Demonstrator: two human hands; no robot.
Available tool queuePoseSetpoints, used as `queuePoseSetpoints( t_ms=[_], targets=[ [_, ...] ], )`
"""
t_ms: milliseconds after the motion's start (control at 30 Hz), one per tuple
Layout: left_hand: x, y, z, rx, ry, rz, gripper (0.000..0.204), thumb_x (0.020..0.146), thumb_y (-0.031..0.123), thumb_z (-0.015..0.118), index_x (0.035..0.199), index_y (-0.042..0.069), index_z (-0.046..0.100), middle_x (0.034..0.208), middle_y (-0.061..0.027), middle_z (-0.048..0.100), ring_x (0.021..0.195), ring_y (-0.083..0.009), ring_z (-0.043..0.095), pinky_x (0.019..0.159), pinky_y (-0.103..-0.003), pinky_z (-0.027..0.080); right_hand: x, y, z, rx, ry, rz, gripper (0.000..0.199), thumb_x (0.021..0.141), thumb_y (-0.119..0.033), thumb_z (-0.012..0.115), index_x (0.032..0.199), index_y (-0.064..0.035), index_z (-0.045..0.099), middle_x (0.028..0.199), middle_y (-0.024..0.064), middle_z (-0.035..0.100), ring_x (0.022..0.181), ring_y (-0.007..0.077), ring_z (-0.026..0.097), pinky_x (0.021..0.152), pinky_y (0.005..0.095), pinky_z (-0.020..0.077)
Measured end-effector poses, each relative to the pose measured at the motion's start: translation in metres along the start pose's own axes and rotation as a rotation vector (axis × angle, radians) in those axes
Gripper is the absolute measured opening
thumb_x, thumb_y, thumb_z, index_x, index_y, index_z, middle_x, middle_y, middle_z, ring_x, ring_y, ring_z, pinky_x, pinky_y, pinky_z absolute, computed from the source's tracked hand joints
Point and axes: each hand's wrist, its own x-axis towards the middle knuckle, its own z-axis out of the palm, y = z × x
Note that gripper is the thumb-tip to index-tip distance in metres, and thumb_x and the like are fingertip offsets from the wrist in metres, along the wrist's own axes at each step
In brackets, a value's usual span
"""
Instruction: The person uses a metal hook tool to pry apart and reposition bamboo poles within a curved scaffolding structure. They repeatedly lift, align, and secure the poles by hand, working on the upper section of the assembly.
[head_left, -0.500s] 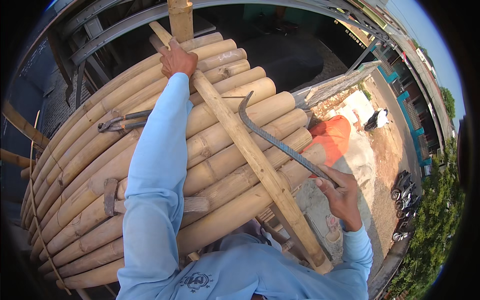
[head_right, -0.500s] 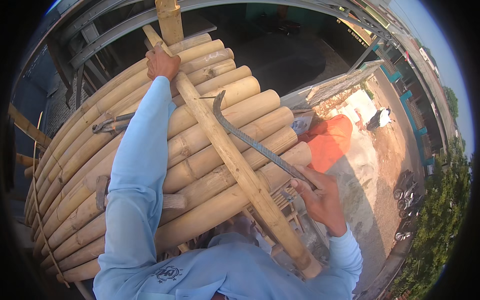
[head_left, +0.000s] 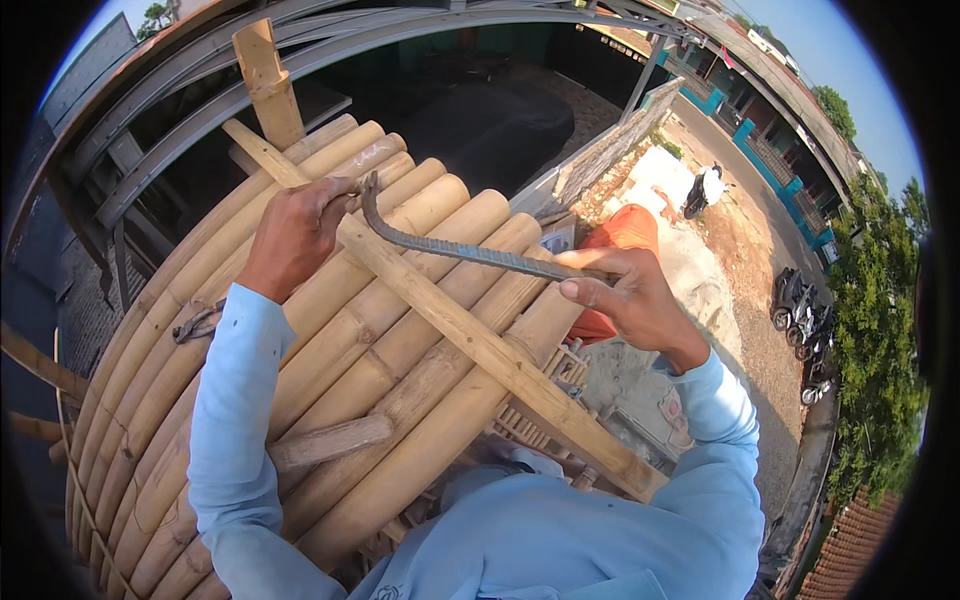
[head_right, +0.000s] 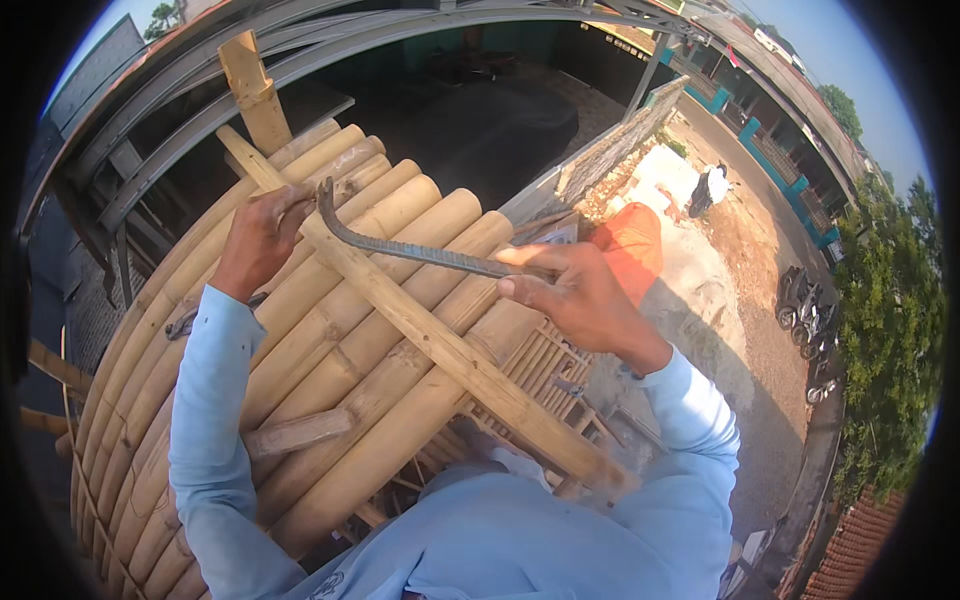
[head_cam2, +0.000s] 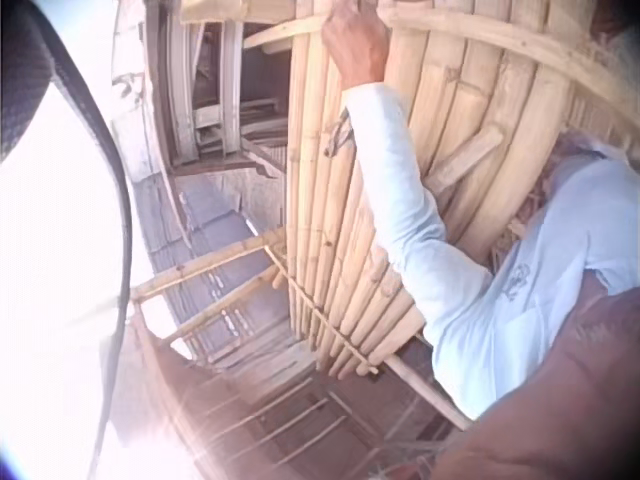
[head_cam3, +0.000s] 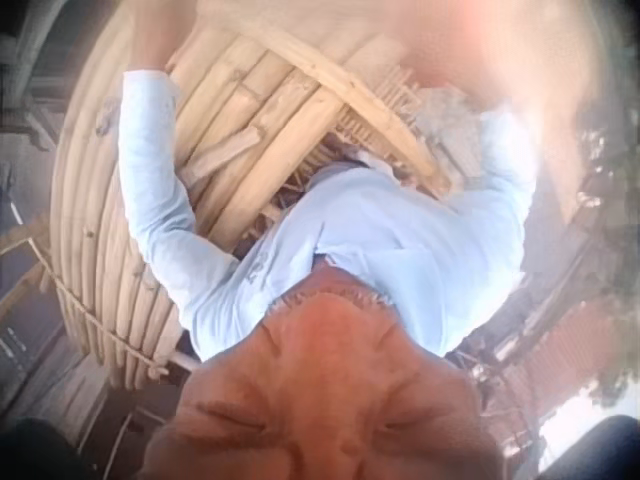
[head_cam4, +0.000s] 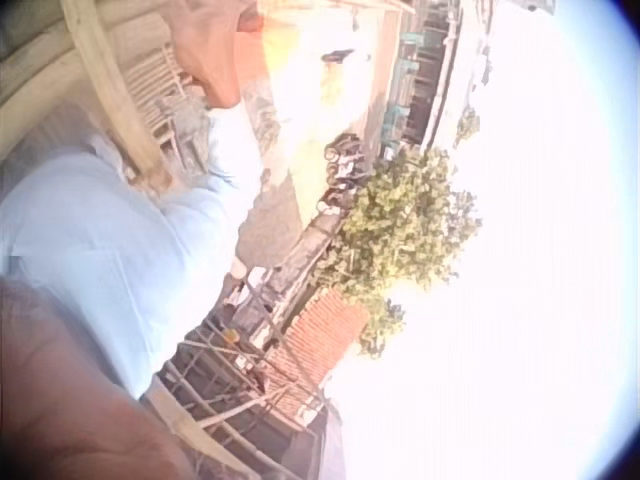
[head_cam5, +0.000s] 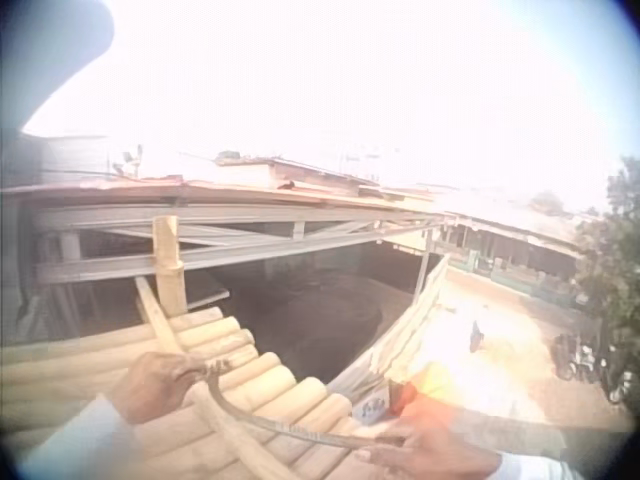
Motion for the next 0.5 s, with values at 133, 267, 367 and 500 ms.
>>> queuePoseSetpoints(
  t_ms=[133, 267, 367, 500],
  targets=[
    [-0.007, -0.017, -0.007, 0.037, 0.106, 0.154, 0.025, 0.091, 0.007, 0.070, 0.115, 0.001, 0.069, 0.102, -0.0179, 0.074, 0.090, -0.0366, 0.071, 0.074, -0.043, 0.057, 0.012, -0.042, -0.016, 0.022, -0.015, 0.093, 0.034, 0.093, -0.021, 0.074, 0.116, 0.0040, 0.073, 0.094, 0.0140, 0.075, 0.092, 0.0184, 0.070, 0.086, 0.0332, 0.0541],
    [-0.019, -0.059, -0.023, 0.282, 0.445, 0.200, 0.023, 0.091, 0.004, 0.068, 0.113, 0.002, 0.068, 0.095, -0.0156, 0.072, 0.083, -0.0360, 0.071, 0.070, -0.043, 0.057, 0.061, -0.081, -0.016, -0.243, -0.260, 0.043, 0.030, 0.092, -0.017, 0.073, 0.112, 0.0045, 0.073, 0.090, 0.0161, 0.073, 0.089, 0.0191, 0.069, 0.082, 0.0340, 0.0537],
    [0.000, -0.104, -0.052, -0.175, 0.867, -0.208, 0.017, 0.101, 0.009, 0.058, 0.112, 0.000, 0.067, 0.078, -0.0083, 0.068, 0.069, -0.0178, 0.067, 0.064, -0.030, 0.053, 0.116, -0.111, -0.014, -0.408, -0.364, -0.102, 0.028, 0.092, -0.016, 0.072, 0.110, 0.0056, 0.072, 0.088, 0.0158, 0.073, 0.082, 0.0183, 0.066, 0.078, 0.0345, 0.0523],
    [0.008, -0.154, -0.081, -0.267, 1.037, -0.516, 0.028, 0.102, 0.019, 0.055, 0.109, -0.004, 0.069, 0.073, -0.0056, 0.066, 0.068, -0.0135, 0.063, 0.068, -0.032, 0.052, 0.172, -0.140, -0.010, -0.506, -0.099, -0.324, 0.033, 0.094, -0.020, 0.070, 0.112, 0.0073, 0.071, 0.085, 0.0125, 0.071, 0.078, 0.0152, 0.061, 0.074, 0.0329, 0.0498]
  ],
)
